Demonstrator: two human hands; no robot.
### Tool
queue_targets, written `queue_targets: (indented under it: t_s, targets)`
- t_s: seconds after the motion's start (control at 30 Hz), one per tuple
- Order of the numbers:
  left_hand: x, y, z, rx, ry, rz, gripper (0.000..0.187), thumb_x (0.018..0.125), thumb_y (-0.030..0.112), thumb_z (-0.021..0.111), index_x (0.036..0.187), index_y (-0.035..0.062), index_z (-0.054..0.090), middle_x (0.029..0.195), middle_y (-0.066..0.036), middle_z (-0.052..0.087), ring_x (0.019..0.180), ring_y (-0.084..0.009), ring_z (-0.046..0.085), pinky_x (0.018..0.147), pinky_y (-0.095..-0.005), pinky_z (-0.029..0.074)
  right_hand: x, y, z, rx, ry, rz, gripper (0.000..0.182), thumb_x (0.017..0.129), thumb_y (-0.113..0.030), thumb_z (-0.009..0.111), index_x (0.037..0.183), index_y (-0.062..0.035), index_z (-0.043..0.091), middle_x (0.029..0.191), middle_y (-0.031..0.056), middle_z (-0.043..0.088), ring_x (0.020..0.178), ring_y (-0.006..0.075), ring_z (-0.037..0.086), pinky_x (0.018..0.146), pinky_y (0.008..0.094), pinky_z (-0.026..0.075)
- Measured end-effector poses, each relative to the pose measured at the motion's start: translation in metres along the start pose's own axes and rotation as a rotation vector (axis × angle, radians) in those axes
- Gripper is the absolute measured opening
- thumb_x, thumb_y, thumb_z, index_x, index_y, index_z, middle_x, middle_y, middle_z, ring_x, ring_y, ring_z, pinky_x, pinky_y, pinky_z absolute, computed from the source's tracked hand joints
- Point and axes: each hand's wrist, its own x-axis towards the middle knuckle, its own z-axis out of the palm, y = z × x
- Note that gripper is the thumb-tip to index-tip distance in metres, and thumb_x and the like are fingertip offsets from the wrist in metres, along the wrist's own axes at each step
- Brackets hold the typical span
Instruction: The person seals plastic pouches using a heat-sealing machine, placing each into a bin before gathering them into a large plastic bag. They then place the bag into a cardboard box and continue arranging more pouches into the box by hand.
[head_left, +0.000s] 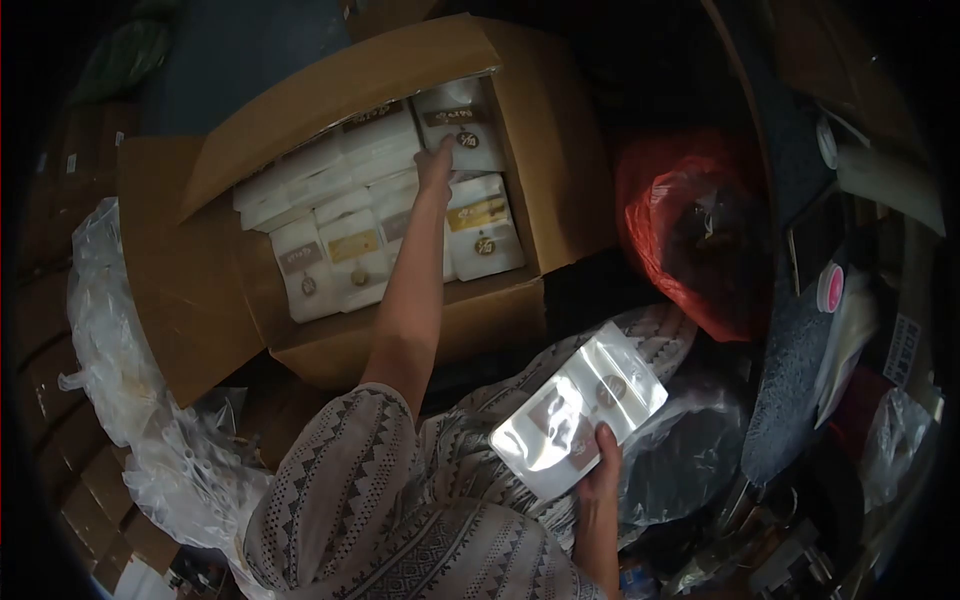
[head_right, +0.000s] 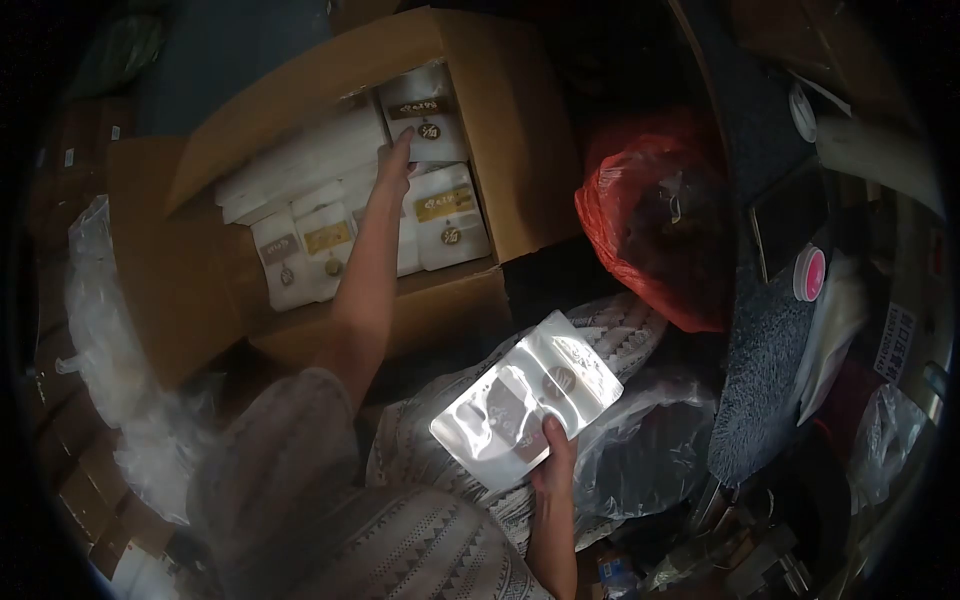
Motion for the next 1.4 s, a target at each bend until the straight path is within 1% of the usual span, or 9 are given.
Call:
queue_targets:
  t_s: [0.27,0.47,0.53,0.63,0.8,1.0,1.13,1.3,1.4]
  targets:
    - [-0.02,0.01,0.044,0.508,0.002,0.47,0.064,0.073,0.033,0.07,0.119,0.0001,0.039,0.122,-0.026,0.043,0.118,-0.0403,0.034,0.102,-0.0477,0.027,0.005,0.009,-0.004,-0.007,0.028,0.012,0.053,0.088,-0.029,0.057,0.129,0.0022,0.042,0.119,0.0154,0.056,0.107,0.0273,0.057,0.093,0.0398,0.046]
    - [-0.043,0.02,0.053,1.238,0.582,0.916,0.063,0.073,0.034,0.07,0.116,0.0004,0.039,0.121,-0.032,0.042,0.123,-0.0441,0.033,0.105,-0.048,0.027,0.002,0.011,-0.011,0.108,0.022,0.032,0.061,0.082,-0.019,0.065,0.133,-0.003,0.037,0.121,0.0136,0.053,0.108,0.0272,0.055,0.092,0.04,0.046]
    - [-0.019,0.027,0.047,0.607,0.127,0.482,0.071,0.07,0.036,0.07,0.124,0.0023,0.039,0.121,-0.033,0.045,0.12,-0.0436,0.043,0.1,-0.0432,0.036,-0.001,0.009,-0.01,0.107,0.043,0.015,0.061,0.082,-0.019,0.065,0.133,-0.0029,0.037,0.121,0.0136,0.053,0.108,0.0271,0.055,0.092,0.0398,0.046]
    - [0.019,0.032,0.041,0.821,0.23,0.338,0.075,0.069,0.037,0.07,0.129,0.002,0.042,0.119,-0.032,0.051,0.111,-0.0422,0.052,0.094,-0.0397,0.044,-0.003,0.011,-0.008,0.084,0.057,-0.039,0.056,0.084,-0.019,0.063,0.131,-0.0014,0.039,0.12,0.0144,0.054,0.107,0.0276,0.056,0.092,0.0403,0.048]
    - [0.093,0.007,-0.013,0.949,0.075,0.803,0.069,0.07,0.031,0.072,0.124,-0.0042,0.047,0.111,-0.025,0.059,0.106,-0.0361,0.057,0.092,-0.0389,0.045,-0.007,-0.005,-0.003,0.043,0.051,-0.035,0.059,0.081,-0.016,0.067,0.131,0.0002,0.039,0.118,0.0139,0.055,0.105,0.0244,0.057,0.09,0.0359,0.048]
    - [-0.164,0.151,-0.084,0.376,-0.604,0.018,0.05,0.077,0.01,0.068,0.122,-0.0001,0.049,0.111,-0.011,0.059,0.097,-0.0195,0.06,0.085,-0.0315,0.048,-0.024,-0.044,-0.012,-0.091,-0.049,-0.192,0.053,0.077,-0.017,0.068,0.121,0.005,0.049,0.107,0.0134,0.061,0.096,0.0208,0.06,0.085,0.032,0.048]
    - [-0.221,0.155,-0.099,0.59,-1.017,0.135,0.053,0.075,0.01,0.071,0.123,0.003,0.049,0.115,-0.006,0.057,0.105,-0.0152,0.055,0.091,-0.0285,0.043,-0.055,-0.082,-0.02,-0.236,-0.105,-0.394,0.05,0.074,-0.018,0.07,0.114,0.0077,0.053,0.102,0.0142,0.063,0.09,0.02,0.061,0.078,0.0309,0.05]
    - [-0.309,0.105,-0.032,0.749,-1.585,-0.295,0.057,0.076,0.014,0.073,0.125,0.002,0.048,0.118,-0.006,0.055,0.11,-0.0151,0.051,0.095,-0.0273,0.04,-0.128,-0.129,-0.036,-0.563,-0.034,-0.612,0.04,0.071,-0.017,0.072,0.102,0.0056,0.062,0.093,0.0129,0.067,0.081,0.0213,0.065,0.074,0.0301,0.05]
    - [-0.351,0.072,-0.003,0.944,-1.762,-0.266,0.057,0.079,0.014,0.071,0.128,0.001,0.046,0.122,-0.008,0.054,0.111,-0.015,0.051,0.095,-0.0267,0.04,-0.161,-0.128,-0.05,-1.18,0.02,-1.255,0.042,0.058,-0.011,0.074,0.098,0.0005,0.066,0.093,0.0134,0.067,0.076,0.0295,0.065,0.069,0.0316,0.052]
